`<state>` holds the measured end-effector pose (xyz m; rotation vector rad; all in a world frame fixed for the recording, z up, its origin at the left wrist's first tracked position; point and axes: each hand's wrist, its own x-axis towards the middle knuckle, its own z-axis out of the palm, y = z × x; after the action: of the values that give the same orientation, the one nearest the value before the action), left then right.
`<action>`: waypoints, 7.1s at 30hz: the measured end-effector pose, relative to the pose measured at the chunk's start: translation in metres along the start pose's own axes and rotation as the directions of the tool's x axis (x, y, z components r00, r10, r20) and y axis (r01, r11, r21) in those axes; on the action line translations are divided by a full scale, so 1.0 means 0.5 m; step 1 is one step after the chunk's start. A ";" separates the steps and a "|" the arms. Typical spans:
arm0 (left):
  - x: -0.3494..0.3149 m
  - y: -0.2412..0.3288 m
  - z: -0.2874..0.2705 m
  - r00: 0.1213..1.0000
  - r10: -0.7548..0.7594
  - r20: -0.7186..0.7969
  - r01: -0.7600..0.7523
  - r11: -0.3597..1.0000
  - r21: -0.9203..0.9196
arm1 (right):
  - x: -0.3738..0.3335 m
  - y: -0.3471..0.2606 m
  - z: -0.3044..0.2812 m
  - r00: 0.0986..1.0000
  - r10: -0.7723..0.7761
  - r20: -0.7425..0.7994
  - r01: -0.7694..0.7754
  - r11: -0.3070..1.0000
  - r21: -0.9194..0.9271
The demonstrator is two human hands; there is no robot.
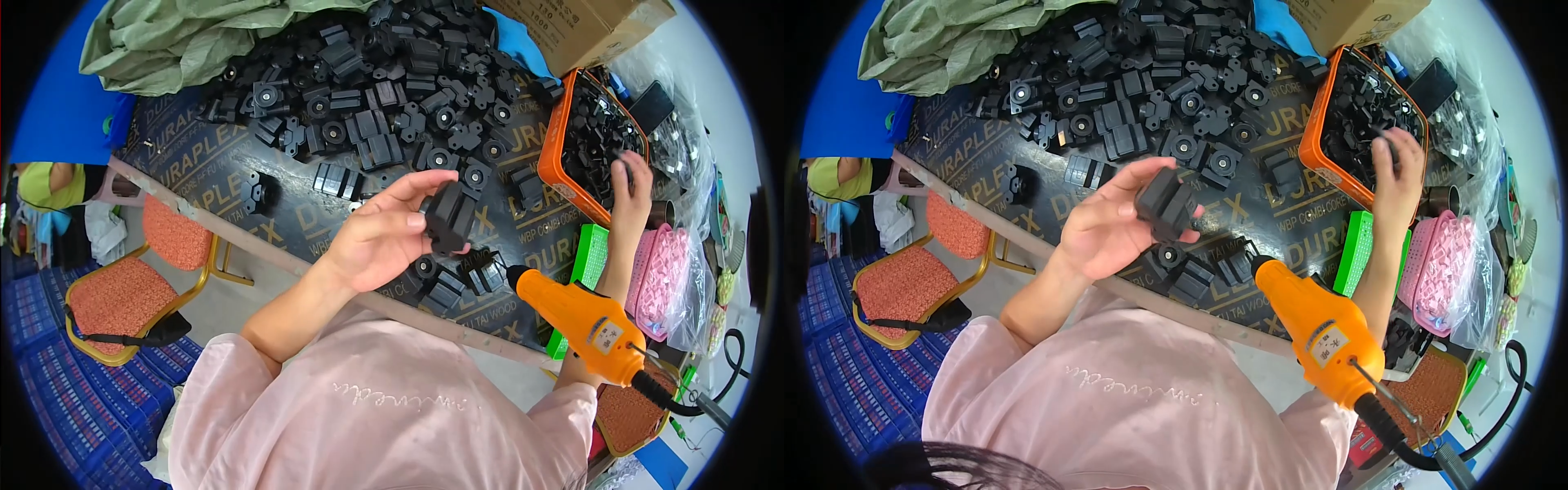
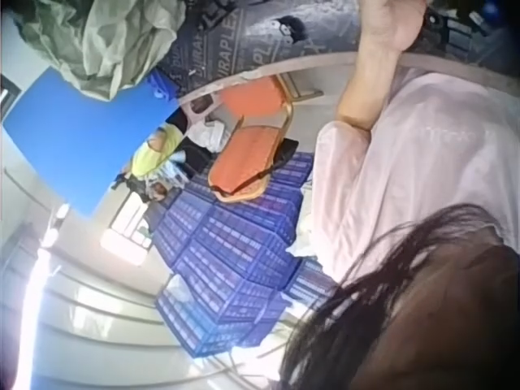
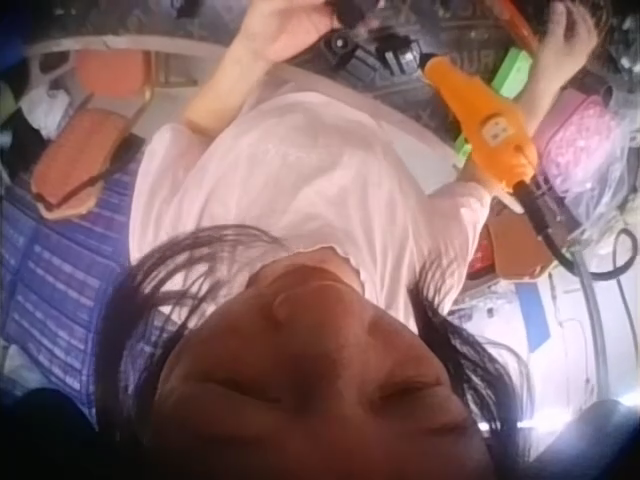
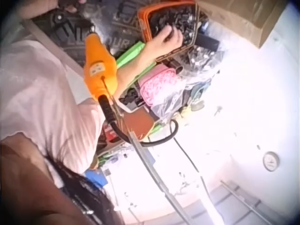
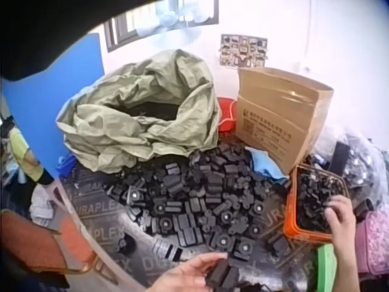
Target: The person spreads screws across a tray by hand, places black plastic components into a cardboard box, and assembles black plastic parts together by hand.
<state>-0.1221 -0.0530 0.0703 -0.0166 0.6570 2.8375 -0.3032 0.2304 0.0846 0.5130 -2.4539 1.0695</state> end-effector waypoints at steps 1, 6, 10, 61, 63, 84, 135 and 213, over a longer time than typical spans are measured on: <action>0.003 -0.004 -0.004 1.000 0.002 0.003 -0.002 1.000 0.001 | -0.021 -0.038 0.000 0.983 0.145 0.111 -0.166 0.961 0.221; 0.012 -0.021 -0.003 0.993 -0.117 0.016 0.116 0.941 -0.319 | -0.111 -0.164 0.032 0.900 0.001 0.436 -0.192 0.898 0.395; 0.013 -0.034 0.000 0.997 0.069 0.033 -0.071 0.996 0.049 | -0.131 -0.199 0.029 0.817 -0.017 0.577 -0.394 0.714 0.578; 0.030 0.006 0.023 0.994 0.091 0.063 -0.095 0.993 0.070 | -0.042 -0.232 0.054 0.446 -0.271 0.853 -0.796 0.317 0.516; 0.032 0.011 0.017 0.991 0.020 0.130 -0.013 0.998 -0.055 | -0.041 -0.227 0.054 0.463 -0.265 0.846 -0.804 0.278 0.526; 0.086 -0.014 0.003 0.413 0.635 0.652 -0.828 -0.036 0.559 | -0.043 -0.236 0.079 0.471 -0.301 0.829 -0.880 -0.098 0.465; 0.107 0.026 -0.061 0.906 0.249 0.343 -0.047 -0.745 0.665 | -0.046 -0.128 0.043 0.623 -0.041 0.781 -0.133 0.979 0.157; 0.083 0.013 0.058 0.929 -0.077 -0.363 0.302 0.723 0.621 | -0.011 -0.237 0.065 0.364 -0.227 0.903 -0.811 0.399 0.427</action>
<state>-0.1630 -0.0369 0.0967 -0.3981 1.6134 2.2500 -0.2483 0.1315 0.1328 1.0975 -2.5787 3.1085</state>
